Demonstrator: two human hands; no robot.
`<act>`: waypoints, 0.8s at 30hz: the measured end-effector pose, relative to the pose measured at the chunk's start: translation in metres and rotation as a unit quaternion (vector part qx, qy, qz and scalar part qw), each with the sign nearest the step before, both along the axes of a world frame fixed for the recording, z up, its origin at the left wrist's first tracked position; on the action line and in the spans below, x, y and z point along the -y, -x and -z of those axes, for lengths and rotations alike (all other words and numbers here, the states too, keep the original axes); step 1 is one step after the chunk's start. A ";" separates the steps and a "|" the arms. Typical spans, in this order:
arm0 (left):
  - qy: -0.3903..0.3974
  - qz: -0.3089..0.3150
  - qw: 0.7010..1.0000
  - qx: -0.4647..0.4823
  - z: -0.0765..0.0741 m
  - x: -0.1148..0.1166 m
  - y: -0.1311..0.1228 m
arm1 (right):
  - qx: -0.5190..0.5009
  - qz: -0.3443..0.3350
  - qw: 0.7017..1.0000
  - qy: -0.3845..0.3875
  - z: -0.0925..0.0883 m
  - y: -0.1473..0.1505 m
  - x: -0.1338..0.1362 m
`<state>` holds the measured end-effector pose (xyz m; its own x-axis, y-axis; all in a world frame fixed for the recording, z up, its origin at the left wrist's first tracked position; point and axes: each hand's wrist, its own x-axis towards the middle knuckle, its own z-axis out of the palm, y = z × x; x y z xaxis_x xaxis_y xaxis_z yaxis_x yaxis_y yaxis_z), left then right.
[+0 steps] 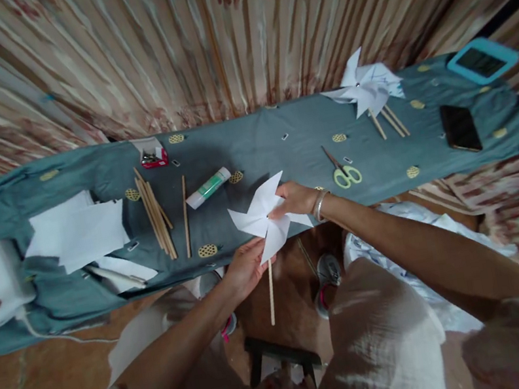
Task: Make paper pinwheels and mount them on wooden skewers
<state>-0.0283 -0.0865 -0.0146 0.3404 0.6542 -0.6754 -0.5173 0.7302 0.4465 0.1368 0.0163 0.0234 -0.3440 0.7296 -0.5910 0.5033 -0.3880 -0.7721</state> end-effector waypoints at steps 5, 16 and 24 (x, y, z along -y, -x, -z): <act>0.017 -0.003 1.000 0.020 0.006 0.003 0.000 | 0.041 -0.121 0.991 -0.037 -0.001 0.004 -0.008; 0.026 -0.008 1.000 0.011 0.004 0.002 -0.005 | 0.191 -0.199 0.953 -0.126 -0.012 0.013 -0.012; 0.022 0.024 0.999 0.015 0.001 0.012 -0.003 | 0.153 -0.178 0.968 -0.084 -0.001 0.009 -0.017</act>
